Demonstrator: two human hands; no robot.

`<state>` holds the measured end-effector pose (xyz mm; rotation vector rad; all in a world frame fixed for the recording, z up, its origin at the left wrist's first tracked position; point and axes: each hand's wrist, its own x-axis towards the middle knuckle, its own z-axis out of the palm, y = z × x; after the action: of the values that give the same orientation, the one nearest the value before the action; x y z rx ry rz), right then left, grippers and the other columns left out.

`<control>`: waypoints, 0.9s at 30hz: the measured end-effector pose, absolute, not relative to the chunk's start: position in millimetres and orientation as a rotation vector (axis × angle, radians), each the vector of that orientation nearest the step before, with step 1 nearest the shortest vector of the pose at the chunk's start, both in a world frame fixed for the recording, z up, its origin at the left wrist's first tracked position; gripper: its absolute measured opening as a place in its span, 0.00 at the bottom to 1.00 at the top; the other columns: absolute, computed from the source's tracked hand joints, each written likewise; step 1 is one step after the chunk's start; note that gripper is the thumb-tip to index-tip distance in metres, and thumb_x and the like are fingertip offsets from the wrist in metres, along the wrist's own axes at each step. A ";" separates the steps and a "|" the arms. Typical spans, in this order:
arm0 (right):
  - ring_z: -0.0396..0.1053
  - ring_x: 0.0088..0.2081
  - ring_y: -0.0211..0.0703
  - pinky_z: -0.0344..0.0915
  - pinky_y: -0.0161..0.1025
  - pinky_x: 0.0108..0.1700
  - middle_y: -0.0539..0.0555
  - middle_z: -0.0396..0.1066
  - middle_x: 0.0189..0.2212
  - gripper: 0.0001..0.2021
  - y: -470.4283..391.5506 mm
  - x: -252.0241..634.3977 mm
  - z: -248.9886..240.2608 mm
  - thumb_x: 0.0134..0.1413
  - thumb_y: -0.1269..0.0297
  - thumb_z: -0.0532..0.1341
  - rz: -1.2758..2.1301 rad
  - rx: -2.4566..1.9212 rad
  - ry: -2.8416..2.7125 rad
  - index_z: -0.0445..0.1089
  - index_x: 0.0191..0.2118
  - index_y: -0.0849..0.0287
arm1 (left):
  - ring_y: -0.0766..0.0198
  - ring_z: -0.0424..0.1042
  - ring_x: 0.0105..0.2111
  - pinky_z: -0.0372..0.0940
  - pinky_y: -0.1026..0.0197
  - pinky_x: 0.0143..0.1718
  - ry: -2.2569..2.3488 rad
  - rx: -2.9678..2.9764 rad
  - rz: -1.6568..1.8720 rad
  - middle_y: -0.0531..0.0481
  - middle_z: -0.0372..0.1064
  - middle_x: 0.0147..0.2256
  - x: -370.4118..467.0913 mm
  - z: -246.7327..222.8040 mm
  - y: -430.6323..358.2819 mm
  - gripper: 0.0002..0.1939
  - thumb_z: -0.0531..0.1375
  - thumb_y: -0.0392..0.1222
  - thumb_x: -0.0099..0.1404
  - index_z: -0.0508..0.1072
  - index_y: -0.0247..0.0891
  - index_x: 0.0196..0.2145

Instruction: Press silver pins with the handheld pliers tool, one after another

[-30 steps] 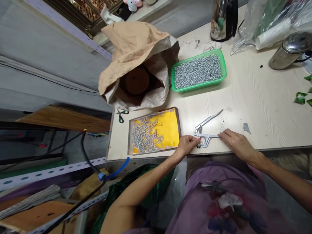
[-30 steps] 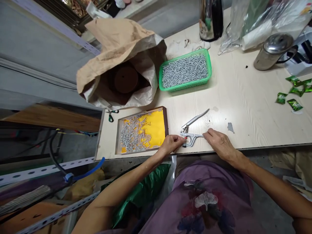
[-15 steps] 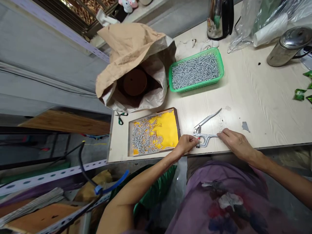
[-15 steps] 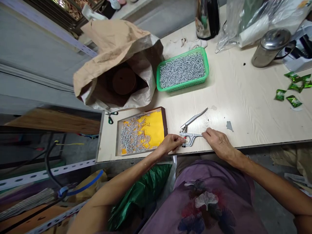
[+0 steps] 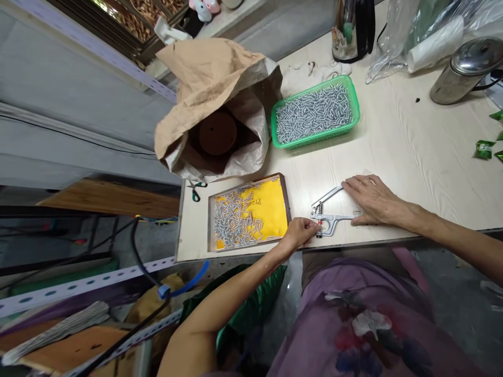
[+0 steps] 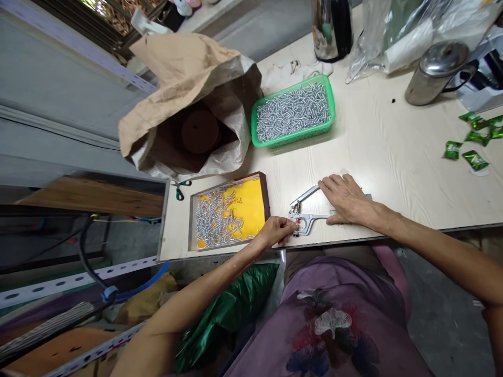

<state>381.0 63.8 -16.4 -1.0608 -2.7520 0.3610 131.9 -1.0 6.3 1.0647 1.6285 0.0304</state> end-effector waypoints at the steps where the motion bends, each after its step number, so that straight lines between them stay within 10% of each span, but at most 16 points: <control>1: 0.62 0.52 0.63 0.55 0.55 0.53 0.67 0.67 0.51 0.41 65.4 378.7 -15.7 0.45 0.40 0.64 0.354 -1.069 -2.758 0.59 0.60 0.62 | 0.74 0.54 0.11 0.49 0.70 0.16 1.631 1.063 0.034 0.61 0.56 0.11 132.1 6.1 -0.8 0.13 0.61 0.46 0.60 0.75 0.31 0.28; 9: 0.62 0.41 0.53 0.55 0.46 0.43 0.62 0.70 0.40 0.20 57.9 372.5 -3.2 0.48 0.51 0.67 0.276 -1.099 -2.862 0.69 0.41 0.61 | 0.71 0.61 0.15 0.56 0.68 0.20 1.706 1.221 -0.004 0.58 0.61 0.15 132.5 7.1 -8.6 0.12 0.59 0.44 0.64 0.75 0.32 0.30; 13: 0.62 0.41 0.52 0.56 0.44 0.41 0.62 0.69 0.40 0.17 49.2 372.2 1.4 0.50 0.57 0.67 0.294 -1.152 -2.854 0.70 0.41 0.63 | 0.62 0.72 0.35 0.67 0.62 0.37 1.764 1.857 0.227 0.47 0.72 0.34 140.1 9.5 -19.8 0.08 0.59 0.43 0.67 0.74 0.36 0.36; 19: 0.62 0.41 0.53 0.56 0.44 0.41 0.61 0.70 0.40 0.15 38.7 369.3 2.9 0.54 0.60 0.64 0.246 -1.204 -2.799 0.69 0.45 0.62 | 0.47 0.62 0.57 0.62 0.45 0.56 1.335 2.472 0.163 0.34 0.63 0.57 169.2 -3.1 1.5 0.23 0.58 0.45 0.68 0.62 0.33 0.57; 27: 0.63 0.40 0.52 0.57 0.43 0.40 0.60 0.70 0.38 0.11 24.2 367.3 -3.2 0.56 0.67 0.62 0.266 -1.277 -2.718 0.69 0.45 0.62 | 0.52 0.66 0.48 0.66 0.48 0.48 1.203 2.436 0.047 0.38 0.66 0.51 177.1 -6.3 25.5 0.22 0.57 0.41 0.68 0.61 0.34 0.58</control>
<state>367.3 24.2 -3.2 -1.2765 -2.7179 0.2657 177.1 25.5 -6.3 2.4361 1.2029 0.0468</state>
